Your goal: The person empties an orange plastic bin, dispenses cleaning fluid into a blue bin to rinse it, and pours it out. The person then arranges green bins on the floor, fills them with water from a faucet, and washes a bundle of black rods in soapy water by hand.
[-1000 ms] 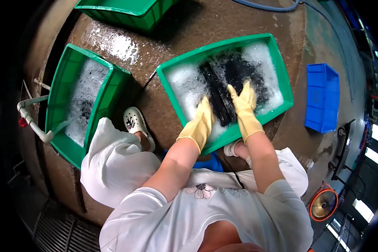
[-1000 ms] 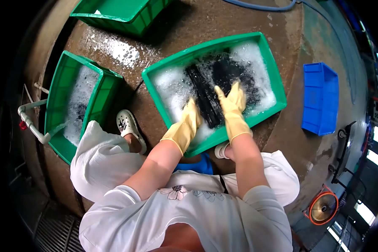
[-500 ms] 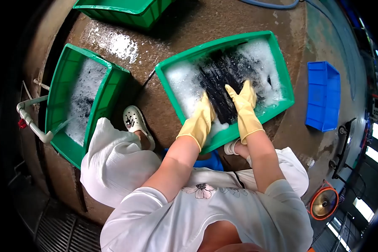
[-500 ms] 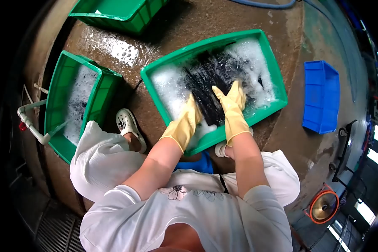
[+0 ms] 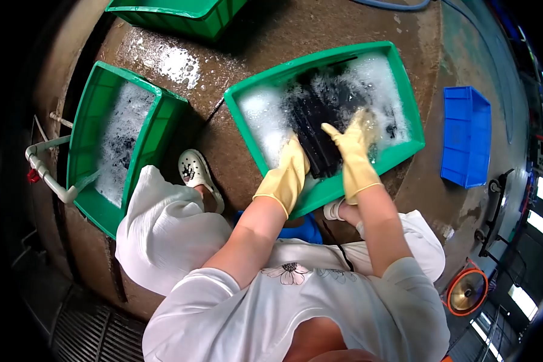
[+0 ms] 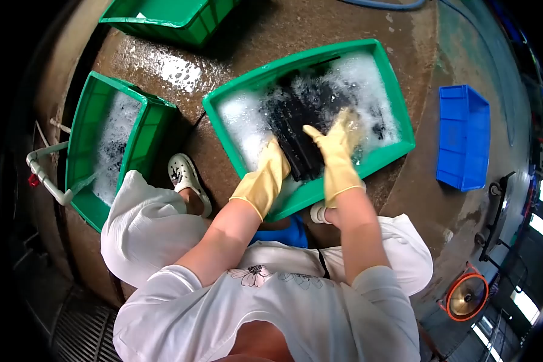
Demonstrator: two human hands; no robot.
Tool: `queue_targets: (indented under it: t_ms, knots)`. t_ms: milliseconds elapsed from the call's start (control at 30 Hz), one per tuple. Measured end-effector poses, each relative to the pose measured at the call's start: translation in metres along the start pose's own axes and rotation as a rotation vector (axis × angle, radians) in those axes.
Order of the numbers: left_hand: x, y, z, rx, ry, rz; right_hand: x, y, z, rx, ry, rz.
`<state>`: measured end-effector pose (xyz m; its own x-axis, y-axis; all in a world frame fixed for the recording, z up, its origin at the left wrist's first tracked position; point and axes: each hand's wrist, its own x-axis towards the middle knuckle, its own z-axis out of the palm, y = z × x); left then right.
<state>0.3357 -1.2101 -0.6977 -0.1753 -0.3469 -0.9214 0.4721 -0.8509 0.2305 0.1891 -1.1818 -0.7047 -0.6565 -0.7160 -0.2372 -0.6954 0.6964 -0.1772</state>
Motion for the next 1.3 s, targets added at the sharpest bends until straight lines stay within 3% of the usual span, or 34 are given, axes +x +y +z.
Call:
queue_targets:
  t_ms: [67, 100, 167, 200, 233, 267, 300, 333, 367, 433, 500, 533, 567, 700, 767, 800, 833, 967, 1033, 1067, 1100, 1200, 1300]
  knots:
    - [0.012, -0.005, -0.007, -0.059, 0.036, 0.043, 0.013, 0.016, -0.016, 0.198, 0.006, -0.089]
    - [0.019, -0.011, -0.008, -0.094, 0.052, 0.059, 0.009, 0.013, -0.026, 0.418, -0.07, 0.033]
    - [0.026, -0.022, -0.012, -0.138, 0.062, 0.073, -0.002, 0.011, -0.014, 0.552, -0.054, 0.096]
    - [0.027, -0.028, -0.019, 0.02, -0.23, 0.156, -0.003, 0.019, 0.0, 0.793, -0.204, 0.111]
    - [0.029, -0.033, -0.026, 0.179, -0.521, 0.24, 0.0, 0.026, 0.011, 0.722, -0.26, 0.084]
    - [0.036, -0.035, -0.039, 0.264, -0.72, 0.256, -0.012, 0.034, 0.013, 0.918, -0.341, -0.07]
    - [0.016, -0.025, -0.037, 0.204, -0.779, 0.162, -0.026, 0.039, 0.012, 1.113, -0.425, -0.227]
    - [0.004, -0.013, -0.035, 0.308, -0.723, 0.086, -0.022, 0.028, 0.005, 1.03, -0.596, -0.04]
    - [-0.005, -0.003, -0.033, 0.41, -0.664, 0.011, -0.027, 0.039, 0.015, 1.077, -0.623, -0.151]
    - [-0.022, 0.008, -0.031, 0.409, -0.634, -0.048, -0.044, 0.003, -0.034, 0.733, -0.682, -0.145]
    - [-0.043, 0.016, -0.027, 0.337, -0.614, -0.092, -0.039, 0.014, -0.025, 0.97, -0.801, -0.227]
    - [-0.056, 0.016, -0.025, 0.293, -0.592, -0.12, -0.031, 0.016, -0.016, 1.196, -0.828, 0.072]
    - [-0.066, 0.016, -0.021, 0.231, -0.563, -0.149, -0.022, 0.021, -0.012, 1.45, -1.017, 0.372]
    - [-0.046, -0.016, -0.004, 0.022, -0.502, -0.239, -0.017, 0.015, -0.051, 1.32, -1.158, 0.403]
    - [-0.079, -0.011, 0.009, -0.11, -0.414, -0.385, -0.009, 0.02, -0.072, 1.227, -1.213, 0.575]
    - [-0.082, -0.017, 0.009, -0.262, -0.477, -0.535, -0.021, 0.008, -0.103, 1.17, -1.091, 0.53]
    - [-0.097, -0.016, 0.014, -0.297, -0.412, -0.588, -0.035, -0.006, -0.126, 1.077, -0.983, 0.548]
    - [-0.13, -0.028, 0.006, -0.22, -0.515, -0.603, -0.058, -0.004, -0.165, 1.071, -1.139, 0.712]
    - [-0.14, -0.032, -0.002, -0.14, -0.529, -0.574, -0.084, -0.015, -0.186, 1.085, -1.215, 0.703]
    - [-0.144, -0.028, -0.008, -0.23, -0.524, -0.726, -0.089, 0.0, -0.179, 0.834, -0.856, 0.352]
    - [-0.148, -0.027, -0.015, -0.241, -0.528, -0.718, -0.087, 0.007, -0.179, 0.992, -1.084, 0.451]
    - [-0.157, -0.023, -0.033, -0.19, -0.785, -0.618, -0.108, -0.004, -0.19, 1.076, -1.22, 0.372]
    - [-0.16, -0.014, -0.045, -0.191, -0.929, -0.352, -0.123, -0.034, -0.197, 1.033, -1.141, 0.176]
